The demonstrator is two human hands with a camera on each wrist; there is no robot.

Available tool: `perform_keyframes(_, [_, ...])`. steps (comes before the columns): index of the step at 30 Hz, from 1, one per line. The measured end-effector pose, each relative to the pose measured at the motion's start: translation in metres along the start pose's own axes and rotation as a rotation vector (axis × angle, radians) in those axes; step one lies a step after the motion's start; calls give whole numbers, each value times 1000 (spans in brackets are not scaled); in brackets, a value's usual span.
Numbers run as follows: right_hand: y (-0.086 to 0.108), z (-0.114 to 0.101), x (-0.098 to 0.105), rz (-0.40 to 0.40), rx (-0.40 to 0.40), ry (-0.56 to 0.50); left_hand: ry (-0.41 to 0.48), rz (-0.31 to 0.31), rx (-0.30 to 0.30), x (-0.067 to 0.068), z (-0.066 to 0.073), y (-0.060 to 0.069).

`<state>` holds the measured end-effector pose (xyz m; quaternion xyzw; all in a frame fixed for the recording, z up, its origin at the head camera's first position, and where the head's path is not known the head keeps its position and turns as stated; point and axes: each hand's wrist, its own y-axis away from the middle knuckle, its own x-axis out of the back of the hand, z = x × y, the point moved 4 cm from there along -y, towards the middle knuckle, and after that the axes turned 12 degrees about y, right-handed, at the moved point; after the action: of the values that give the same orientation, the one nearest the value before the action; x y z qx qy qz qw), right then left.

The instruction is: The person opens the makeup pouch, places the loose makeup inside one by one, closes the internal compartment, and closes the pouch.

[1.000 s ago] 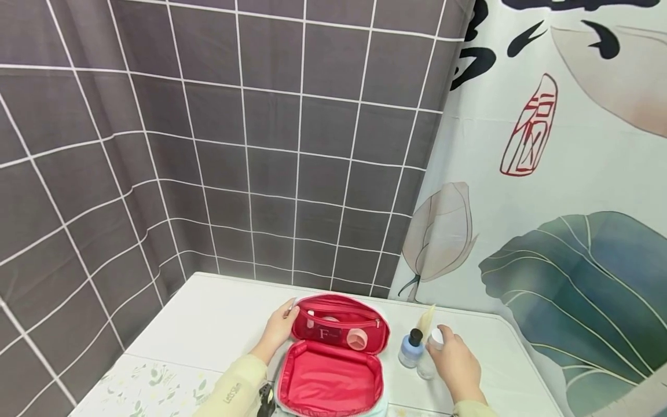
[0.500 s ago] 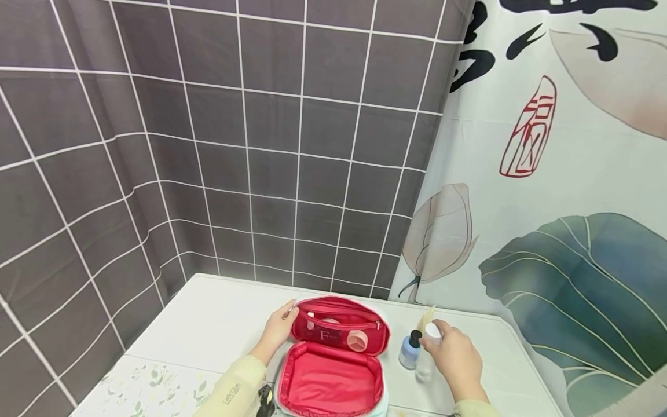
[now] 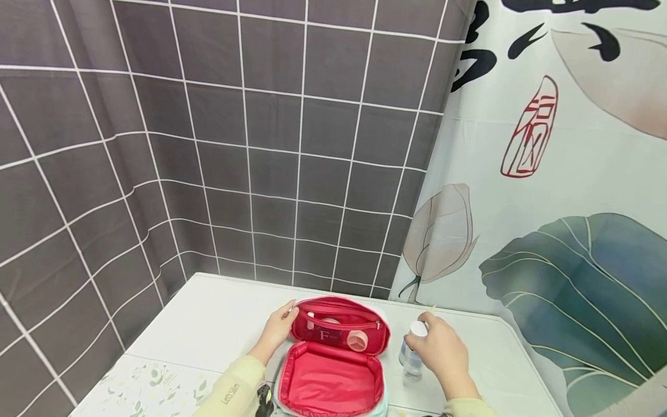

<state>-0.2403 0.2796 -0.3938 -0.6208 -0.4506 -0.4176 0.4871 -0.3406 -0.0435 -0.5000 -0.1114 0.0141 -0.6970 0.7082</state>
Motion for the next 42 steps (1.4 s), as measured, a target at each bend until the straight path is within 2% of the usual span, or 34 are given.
perform_keyframes(7, [-1,-20,-2,-9,7,-58,0,7,0,0,0,1])
perform_keyframes(14, [-3,-45,-16,-65,-6,-195,2,5,-2,0,0,1])
perform_keyframes(20, [-5,-65,-30,-78,60,-339,8,12,12,0,-1,2])
perform_keyframes(25, [-8,-76,-42,-90,117,-408,8,12,10,0,-1,1])
perform_keyframes(42, [-8,-92,-77,-181,319,-445,14,17,24,-1,1,1])
